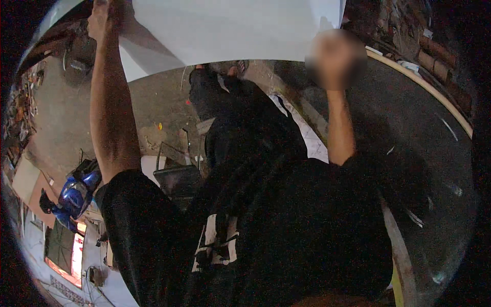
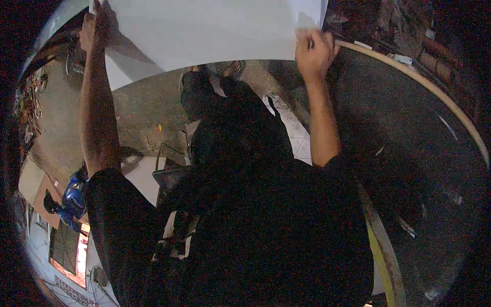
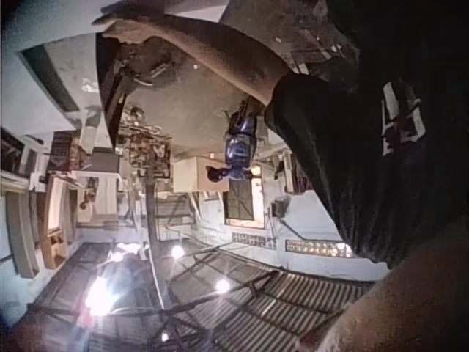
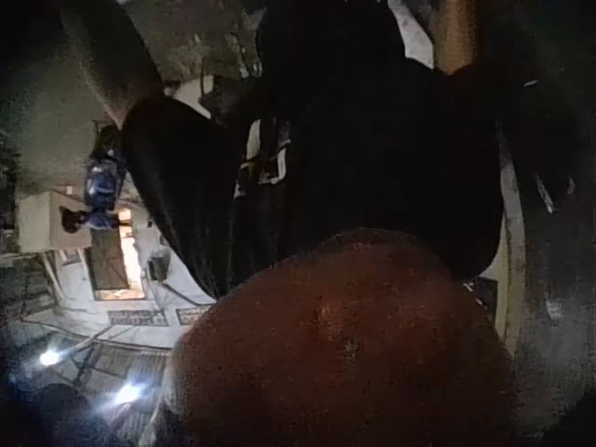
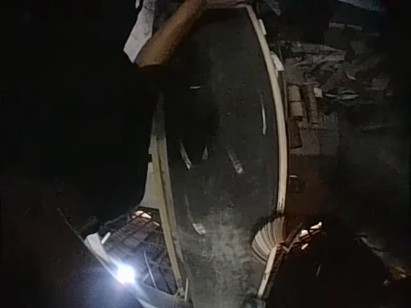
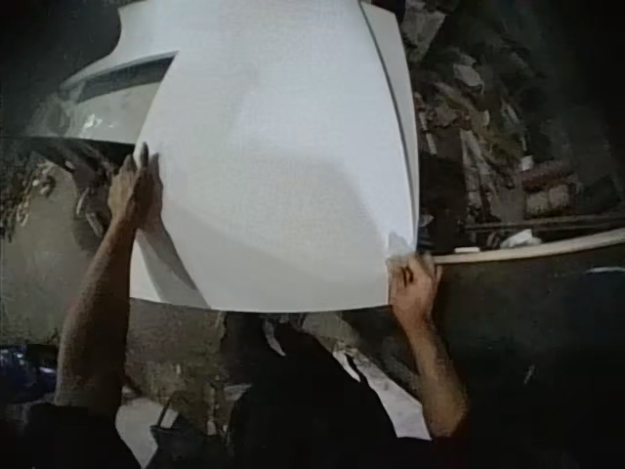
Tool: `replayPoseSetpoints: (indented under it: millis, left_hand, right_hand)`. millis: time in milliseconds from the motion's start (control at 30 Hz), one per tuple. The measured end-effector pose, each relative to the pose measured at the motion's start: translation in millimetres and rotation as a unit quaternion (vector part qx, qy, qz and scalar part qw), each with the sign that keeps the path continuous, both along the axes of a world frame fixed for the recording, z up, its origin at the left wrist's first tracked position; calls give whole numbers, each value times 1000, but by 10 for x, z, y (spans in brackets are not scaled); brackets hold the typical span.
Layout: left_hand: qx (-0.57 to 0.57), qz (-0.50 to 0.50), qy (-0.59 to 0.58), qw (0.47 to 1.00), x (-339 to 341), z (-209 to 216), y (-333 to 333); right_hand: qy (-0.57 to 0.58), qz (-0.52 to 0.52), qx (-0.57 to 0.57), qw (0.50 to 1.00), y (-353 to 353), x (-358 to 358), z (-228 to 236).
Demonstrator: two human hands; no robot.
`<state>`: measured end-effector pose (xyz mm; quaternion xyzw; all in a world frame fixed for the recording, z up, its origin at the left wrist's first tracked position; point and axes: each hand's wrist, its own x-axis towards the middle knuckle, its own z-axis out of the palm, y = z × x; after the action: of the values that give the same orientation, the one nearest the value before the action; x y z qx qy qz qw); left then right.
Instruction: The person applies glue along the edges of a white laminate sheet and wipes the surface with a small cloth.
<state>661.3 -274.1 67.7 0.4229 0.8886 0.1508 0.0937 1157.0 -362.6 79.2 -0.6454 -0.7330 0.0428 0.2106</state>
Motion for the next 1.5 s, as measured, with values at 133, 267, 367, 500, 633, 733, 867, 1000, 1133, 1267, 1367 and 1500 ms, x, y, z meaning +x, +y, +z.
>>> replayPoseSetpoints:
  millis: [133,267,367,500,633,733,867,1000,1133,1267,1367,1500]
  left_hand:
    - [-40,78,3,996,38,139,-100]
    - [-33,53,-24,998,252,209,17]
    - [16,66,6,998,-39,-127,-19]
    - [18,42,48,998,-369,-299,-28]
    - [-60,22,33,997,-286,-367,-91]
    - [3,-48,130,990,-14,-487,28]
    - [21,44,-46,998,88,356,-109]
    - [-7,82,-195,977,-216,331,-132]
    - [163,165,-273,934,-1147,-166,340]
    - [381,260,-121,879,-3293,-104,649]
    - [432,258,-121,856,-4321,170,1507]
    - [329,327,0,886,-6396,379,1574]
  right_hand:
    - [19,10,-51,998,-542,51,-43]
    - [1,28,21,999,-16,-10,-44]
    - [13,23,12,1000,-43,-99,9]
    - [37,-14,-43,998,-327,-113,-12]
    - [10,23,23,999,166,-284,91]
    - [77,-54,-52,994,278,-186,154]
    - [264,-24,-33,964,-203,-136,-272]
    - [160,-46,45,985,-648,-306,-159]
    - [171,-149,2,974,-641,-369,-22]
    - [80,-256,-33,963,-700,-639,42]
    - [130,-238,256,928,-908,-591,-175]
    - [556,-179,302,754,-1648,-813,-769]
